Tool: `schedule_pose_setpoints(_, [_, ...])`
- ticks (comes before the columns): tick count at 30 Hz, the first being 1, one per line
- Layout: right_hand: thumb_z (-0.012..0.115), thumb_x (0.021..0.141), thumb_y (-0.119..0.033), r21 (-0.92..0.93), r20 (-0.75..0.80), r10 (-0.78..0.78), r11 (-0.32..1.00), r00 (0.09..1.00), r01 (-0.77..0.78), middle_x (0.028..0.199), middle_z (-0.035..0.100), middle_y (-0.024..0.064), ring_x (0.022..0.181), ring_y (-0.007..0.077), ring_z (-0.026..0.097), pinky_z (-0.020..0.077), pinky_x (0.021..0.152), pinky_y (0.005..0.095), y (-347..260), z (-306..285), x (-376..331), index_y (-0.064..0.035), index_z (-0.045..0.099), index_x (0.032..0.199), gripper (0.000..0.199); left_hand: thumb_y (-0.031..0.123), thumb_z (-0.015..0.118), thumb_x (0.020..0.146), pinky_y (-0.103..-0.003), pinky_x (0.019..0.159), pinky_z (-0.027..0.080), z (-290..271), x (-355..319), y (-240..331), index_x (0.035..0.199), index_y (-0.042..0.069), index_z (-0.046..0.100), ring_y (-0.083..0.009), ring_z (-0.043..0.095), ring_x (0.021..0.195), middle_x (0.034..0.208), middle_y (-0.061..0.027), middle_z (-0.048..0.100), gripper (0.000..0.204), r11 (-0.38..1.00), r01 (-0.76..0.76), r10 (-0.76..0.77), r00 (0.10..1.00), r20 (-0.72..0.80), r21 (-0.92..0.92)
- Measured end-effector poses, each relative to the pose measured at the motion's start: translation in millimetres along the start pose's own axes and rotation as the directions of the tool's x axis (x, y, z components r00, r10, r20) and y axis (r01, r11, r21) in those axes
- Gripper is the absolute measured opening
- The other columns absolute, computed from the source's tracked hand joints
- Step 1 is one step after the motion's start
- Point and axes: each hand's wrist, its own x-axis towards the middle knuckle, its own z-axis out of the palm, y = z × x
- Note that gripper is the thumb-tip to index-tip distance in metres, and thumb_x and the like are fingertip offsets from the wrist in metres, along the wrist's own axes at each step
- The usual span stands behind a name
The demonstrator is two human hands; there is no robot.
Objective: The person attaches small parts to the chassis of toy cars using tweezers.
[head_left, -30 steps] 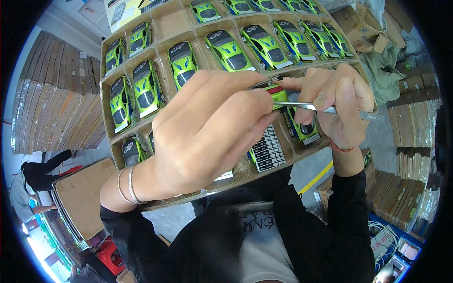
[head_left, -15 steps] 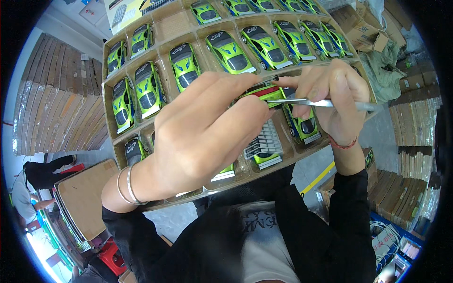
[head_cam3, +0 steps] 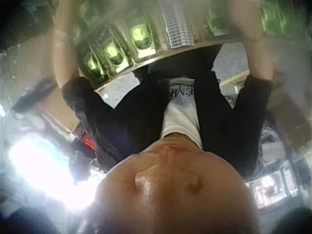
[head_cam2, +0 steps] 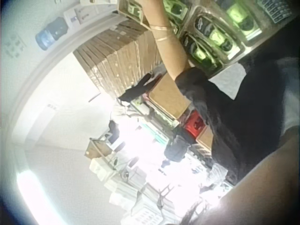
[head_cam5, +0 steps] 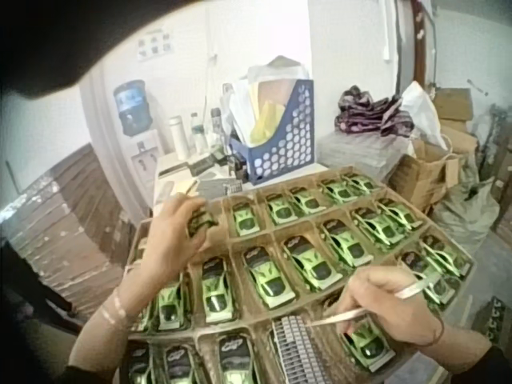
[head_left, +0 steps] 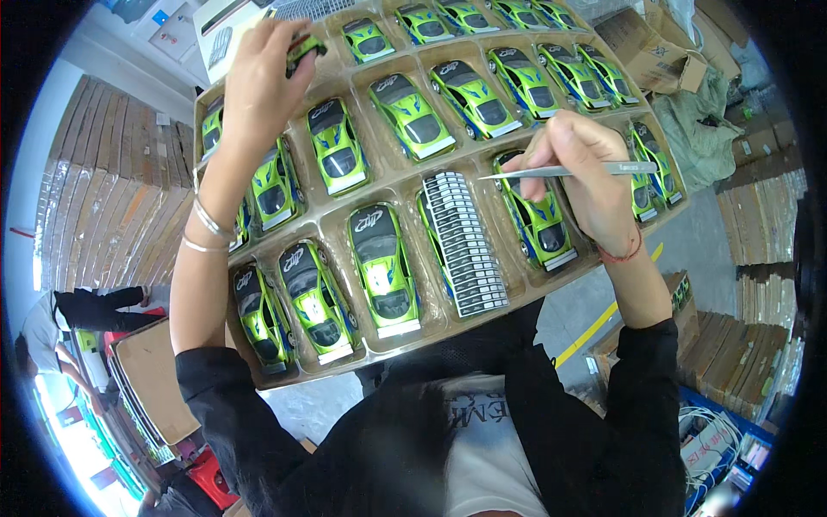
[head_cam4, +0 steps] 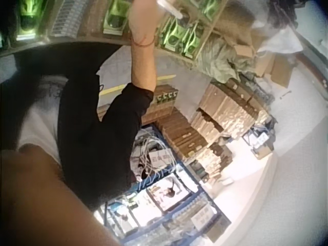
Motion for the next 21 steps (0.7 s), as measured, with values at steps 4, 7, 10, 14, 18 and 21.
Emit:
schedule_pose_setpoints(4, [0.043,0.106,-0.024,-0.025,0.012,0.061,0.998,0.998,-0.061,0.071,0.063,0.0105,0.061,0.0142,0.061,0.0544,0.071,0.0309,0,-3,-1,0.002,0.06,0.082,0.039,0.015,0.073,0.082,-0.041,0.084,0.049,29,-3,-8,0.107,0.006,0.068,-0.0339,0.059,0.097,0.099,-0.0129,0.063,0.026,0.993,0.088,-0.077,0.988,0.136,-0.075])
schedule_pose_setpoints(7, [0.052,0.103,-0.021,0.045,0.026,0.109,0.993,0.994,-0.11,0.071,0.066,0.009,0.062,0.0117,0.061,0.0494,0.06,0.0243,1,-3,-2,0.0029,0.064,0.085,0.032,0.022,0.074,0.083,-0.041,0.085,0.05,42,10,-5,0.096,0.007,0.073,-0.0327,0.06,0.101,0.103,-0.0103,0.068,0.021,0.99,0.127,-0.114,0.976,0.185,-0.057])
schedule_pose_setpoints(10, [0.052,0.103,-0.021,0.028,0.067,0.127,0.991,0.99,-0.129,0.071,0.066,0.0088,0.063,0.0114,0.061,0.049,0.06,0.0244,0,-2,-2,0.0027,0.064,0.085,0.033,0.027,0.076,0.081,-0.043,0.085,0.051,65,29,-14,0.099,0.01,0.074,-0.0332,0.063,0.098,0.105,-0.0095,0.07,0.025,0.992,-0.002,0.038,0.96,0.277,-0.129])
schedule_pose_setpoints(14, [0.052,0.103,-0.022,0.037,0.019,0.158,0.987,0.987,-0.158,0.07,0.065,0.0087,0.063,0.0113,0.061,0.0488,0.06,0.025,3,-1,-3,0.0021,0.064,0.084,0.033,0.014,0.074,0.081,-0.039,0.084,0.052,72,51,-15,0.103,0.006,0.071,-0.0292,0.066,0.098,0.104,-0.0121,0.071,0.023,0.992,0.018,0.047,0.857,0.513,-0.121])
schedule_pose_setpoints(18, [0.053,0.103,-0.024,0.042,0.019,0.179,0.983,0.984,-0.179,0.071,0.067,0.0103,0.062,0.0127,0.063,0.05,0.06,0.0252,6,-3,-4,0.0021,0.064,0.083,0.034,0.009,0.063,0.084,-0.038,0.076,0.056,62,53,22,0.097,0.0,0.067,-0.0296,0.069,0.089,0.099,-0.017,0.07,0.016,0.955,-0.286,0.296,0.942,0.161,-0.081])
schedule_pose_setpoints(21, [0.055,0.102,-0.027,0.02,0.078,0.194,0.98,0.978,-0.196,0.07,0.068,0.012,0.061,0.0138,0.064,0.0503,0.057,0.0251,9,8,0,0.002,0.065,0.083,0.036,0.01,0.059,0.083,-0.044,0.086,0.051,108,30,-11,0.098,0.002,0.066,-0.0388,0.062,0.103,0.108,-0.0177,0.068,0.019,0.536,-0.278,0.099,0.959,-0.267,-0.797])
